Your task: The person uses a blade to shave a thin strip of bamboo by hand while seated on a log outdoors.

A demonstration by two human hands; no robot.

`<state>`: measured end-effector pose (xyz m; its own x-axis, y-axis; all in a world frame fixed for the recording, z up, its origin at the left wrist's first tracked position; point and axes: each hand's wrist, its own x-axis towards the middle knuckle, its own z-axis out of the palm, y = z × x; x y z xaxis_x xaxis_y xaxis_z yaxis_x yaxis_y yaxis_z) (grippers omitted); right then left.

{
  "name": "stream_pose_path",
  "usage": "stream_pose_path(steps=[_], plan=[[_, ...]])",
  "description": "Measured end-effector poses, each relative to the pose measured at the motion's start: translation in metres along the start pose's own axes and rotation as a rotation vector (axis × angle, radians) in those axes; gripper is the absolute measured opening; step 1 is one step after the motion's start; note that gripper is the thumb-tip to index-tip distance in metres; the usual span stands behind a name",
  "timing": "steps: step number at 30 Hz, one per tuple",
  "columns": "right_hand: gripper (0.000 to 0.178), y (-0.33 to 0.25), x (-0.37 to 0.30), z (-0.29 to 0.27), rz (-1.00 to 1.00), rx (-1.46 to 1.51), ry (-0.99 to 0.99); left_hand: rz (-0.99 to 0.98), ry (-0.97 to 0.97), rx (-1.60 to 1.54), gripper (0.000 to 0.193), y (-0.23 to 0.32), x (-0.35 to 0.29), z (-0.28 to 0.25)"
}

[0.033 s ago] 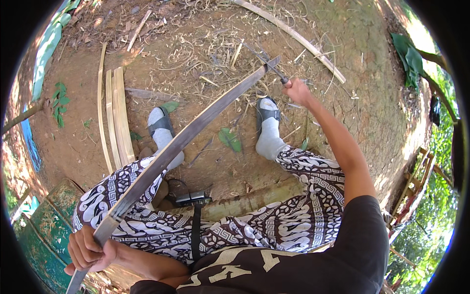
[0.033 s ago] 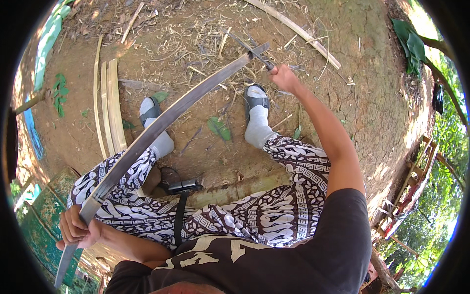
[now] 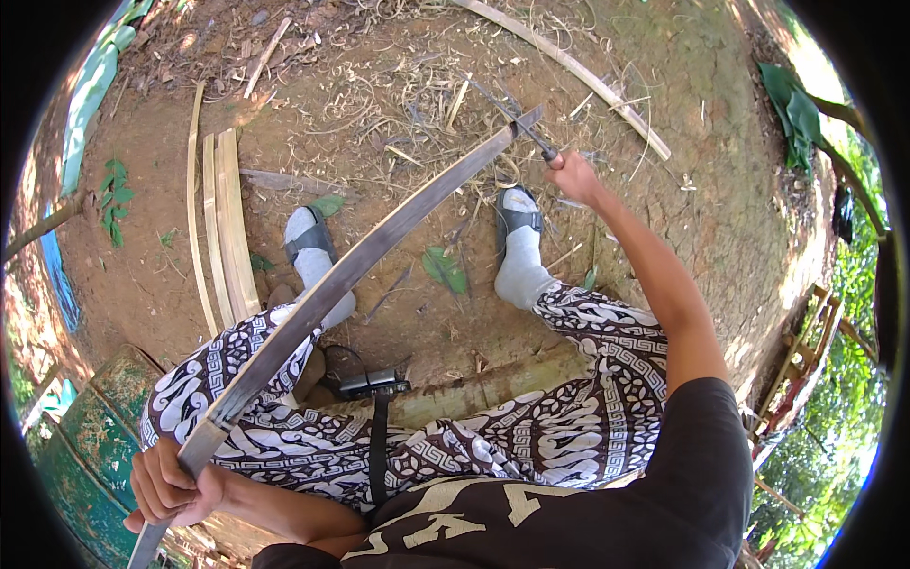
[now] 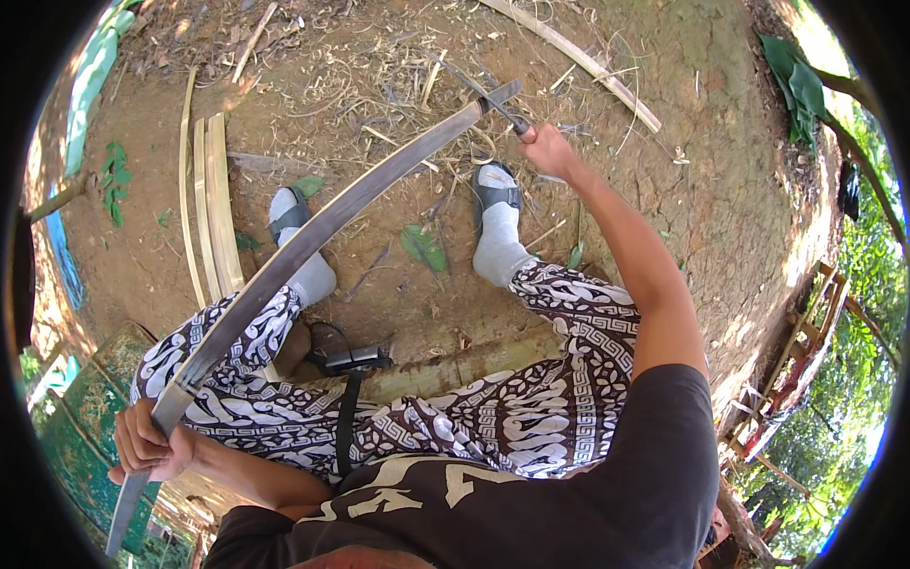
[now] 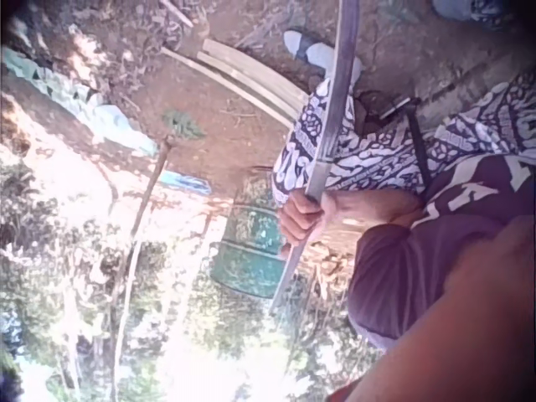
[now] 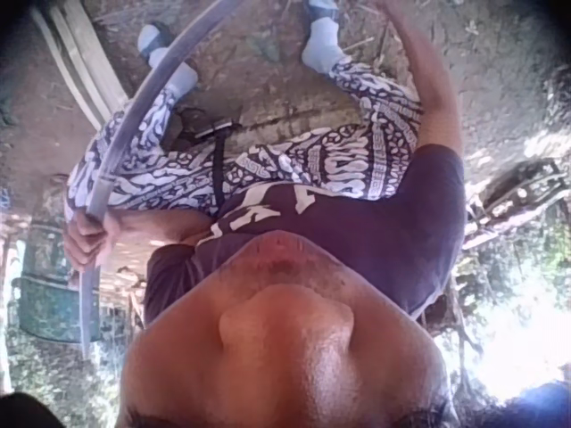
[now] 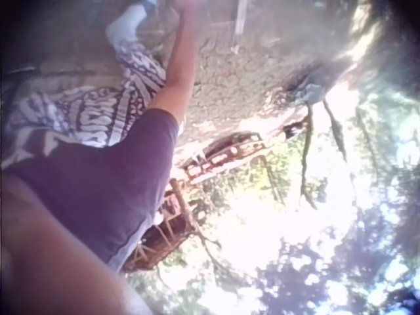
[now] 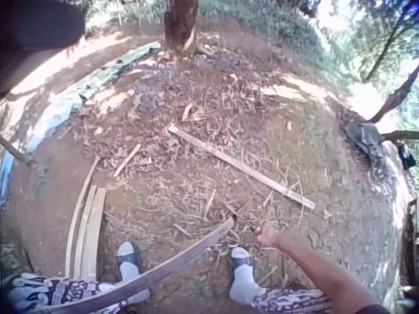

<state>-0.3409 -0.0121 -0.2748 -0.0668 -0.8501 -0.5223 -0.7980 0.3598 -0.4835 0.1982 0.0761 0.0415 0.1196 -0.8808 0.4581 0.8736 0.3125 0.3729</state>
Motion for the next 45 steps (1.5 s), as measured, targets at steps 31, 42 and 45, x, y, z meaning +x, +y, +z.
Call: stream_pose_path(steps=[31,42,45], plan=[[0.038,0.018,0.024,0.006,0.113,-0.054,0.068,-0.030,0.016,-0.014,0.058,0.003,0.001,-0.011],[0.031,-0.007,0.017,0.008,0.014,0.002,-0.049,-0.001,0.031,0.001,0.062,0.005,-0.004,-0.012],[0.035,-0.009,0.008,0.006,-0.013,-0.058,-0.001,-0.007,0.069,0.013,0.062,0.006,-0.007,-0.007]])
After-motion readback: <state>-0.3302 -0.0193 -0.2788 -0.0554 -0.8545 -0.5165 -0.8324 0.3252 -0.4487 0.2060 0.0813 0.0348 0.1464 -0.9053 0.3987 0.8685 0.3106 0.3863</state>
